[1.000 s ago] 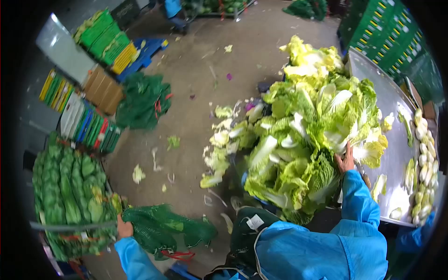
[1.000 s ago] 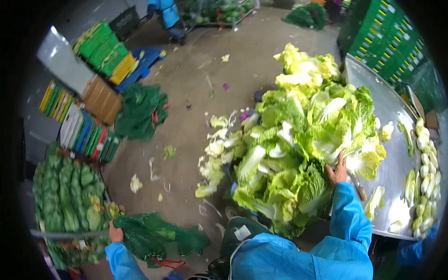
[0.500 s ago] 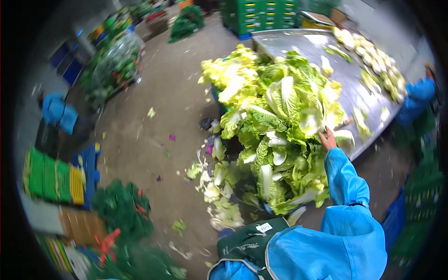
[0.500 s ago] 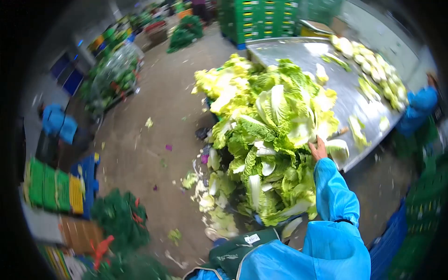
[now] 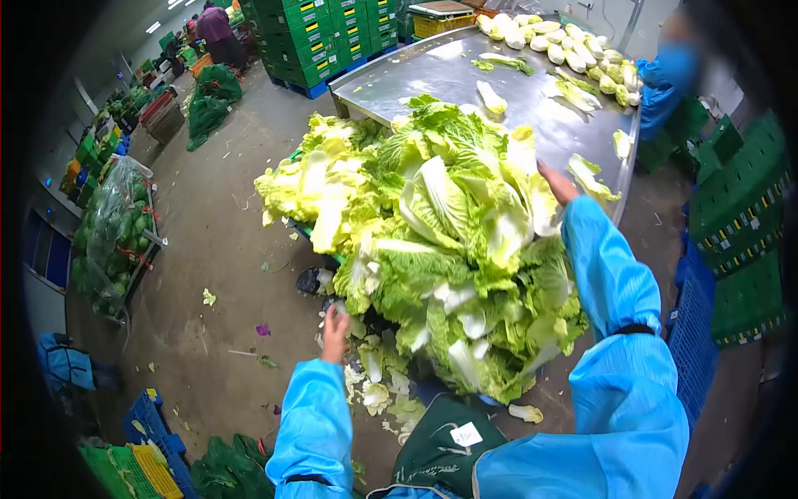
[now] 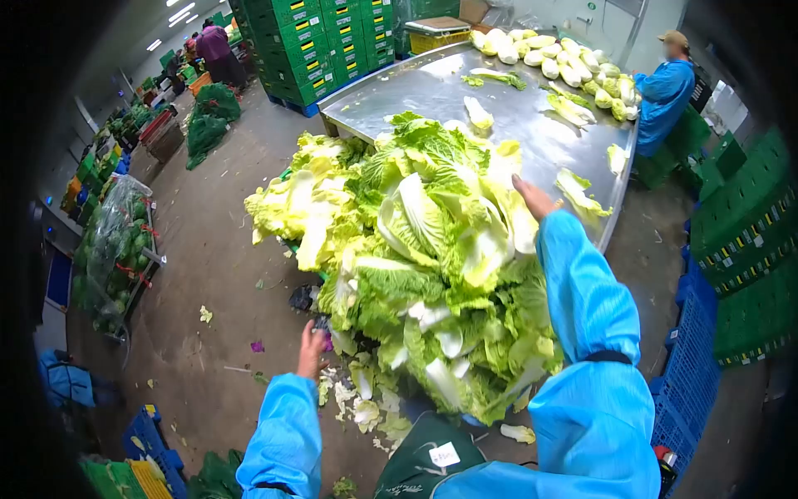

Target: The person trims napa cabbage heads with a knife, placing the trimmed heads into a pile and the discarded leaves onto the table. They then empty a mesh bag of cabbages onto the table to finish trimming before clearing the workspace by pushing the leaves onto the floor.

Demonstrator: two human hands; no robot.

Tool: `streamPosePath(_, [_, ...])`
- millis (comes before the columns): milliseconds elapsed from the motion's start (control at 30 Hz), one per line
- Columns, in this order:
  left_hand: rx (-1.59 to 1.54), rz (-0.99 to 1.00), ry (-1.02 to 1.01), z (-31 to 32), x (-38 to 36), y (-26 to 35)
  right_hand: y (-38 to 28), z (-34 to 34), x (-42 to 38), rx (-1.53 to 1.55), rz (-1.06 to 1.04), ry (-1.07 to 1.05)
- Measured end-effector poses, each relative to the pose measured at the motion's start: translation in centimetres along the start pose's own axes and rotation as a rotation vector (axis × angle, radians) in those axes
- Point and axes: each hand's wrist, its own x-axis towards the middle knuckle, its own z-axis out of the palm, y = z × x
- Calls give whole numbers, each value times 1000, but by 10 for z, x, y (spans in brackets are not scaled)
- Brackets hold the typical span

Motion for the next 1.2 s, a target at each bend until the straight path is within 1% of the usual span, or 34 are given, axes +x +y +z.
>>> streamPosePath(33, [113, 49, -3, 25, 22, 15, 16, 9, 63, -18, -25, 26])
streamPosePath(67, [64, 117, -28, 49, 45, 31, 33, 19, 122, -34, -55, 60])
streamPosePath(100, [87, 154, -23, 68, 73, 34, -24, 23, 115, -150, -35, 86])
streamPosePath(133, [112, 207, -25, 84, 102, 29, 0, 39, 179, -178, -67, 22])
streamPosePath(167, [137, 252, -28, 100, 128, 23, -25, 53, 185, -291, 20, 43])
streamPosePath(200, [147, 220, -28, 119, 141, 25, -40, 70, 192, -306, 112, -53])
streamPosePath(233, [216, 263, 5, 138, 144, 29, -41, 94, 195, -401, 66, -142])
streamPosePath(267, [288, 303, 36, 149, 142, 32, -39, 125, 193, -460, 21, -186])
streamPosePath(300, [303, 272, 29, 156, 137, 39, -49, 137, 174, -679, 79, -253])
streamPosePath(333, [335, 280, -3, 164, 133, 52, -45, 140, 154, -712, 53, -298])
streamPosePath(367, [364, 288, -36, 172, 131, 58, -36, 145, 133, -731, -29, -313])
streamPosePath(400, [313, 387, -27, 177, 136, 52, -31, 148, 109, -744, -114, -325])
streamPosePath(433, [328, 383, -46, 181, 137, 52, -28, 148, 83, -787, -160, -390])
streamPosePath(467, [379, 315, -150, 184, 136, 51, -25, 148, 53, -828, -206, -452])
streamPosePath(500, [428, 246, -255, 188, 132, 49, 1, 158, 22, -553, -169, -505])
streamPosePath(533, [524, 328, -321, 191, 127, 44, 40, 172, -10, -130, -15, -584])
streamPosePath(567, [613, 414, -385, 196, 121, 37, 52, 169, -48, -183, -16, -460])
streamPosePath(600, [755, 415, -396, 205, 109, 38, 84, 174, -73, -126, -32, -550])
streamPosePath(633, [906, 403, -417, 216, 92, 42, 105, 178, -111, -88, 45, -499])
streamPosePath(667, [919, 394, -455, 234, 81, 46, 123, 183, -150, -51, 125, -446])
streamPosePath(733, [1365, 253, -586, 268, 66, 43, 160, 206, -221, -252, 259, -369])
streamPosePath(767, [1376, 247, -625, 273, 73, 25, 163, 212, -231, -241, 297, -368])
streamPosePath(833, [1222, 502, -777, 285, 109, -43, 171, 228, -238, -386, 475, -269])
streamPosePath(867, [1265, 455, -742, 288, 128, -80, 212, 269, -244, -218, 627, -320])
streamPosePath(900, [1381, 371, -871, 296, 149, -98, 233, 299, -234, -152, 692, -287])
streamPosePath(967, [1334, 339, -825, 294, 190, -170, 267, 343, -187, -134, 737, -191])
streamPosePath(1000, [1346, 371, -845, 312, 202, -174, 278, 356, -167, -135, 738, -152])
streamPosePath(1033, [1113, 588, -641, 333, 203, -167, 287, 364, -158, -141, 739, -131])
streamPosePath(1067, [858, 763, -438, 343, 202, -163, 296, 366, -156, -116, 727, -126])
streamPosePath(1100, [862, 757, -462, 337, 205, -173, 303, 363, -161, -90, 714, -132])
streamPosePath(1167, [1131, 457, -609, 322, 201, -174, 301, 345, -178, -43, 687, -157])
streamPosePath(1200, [1125, 474, -615, 322, 198, -165, 293, 332, -185, -27, 664, -179])
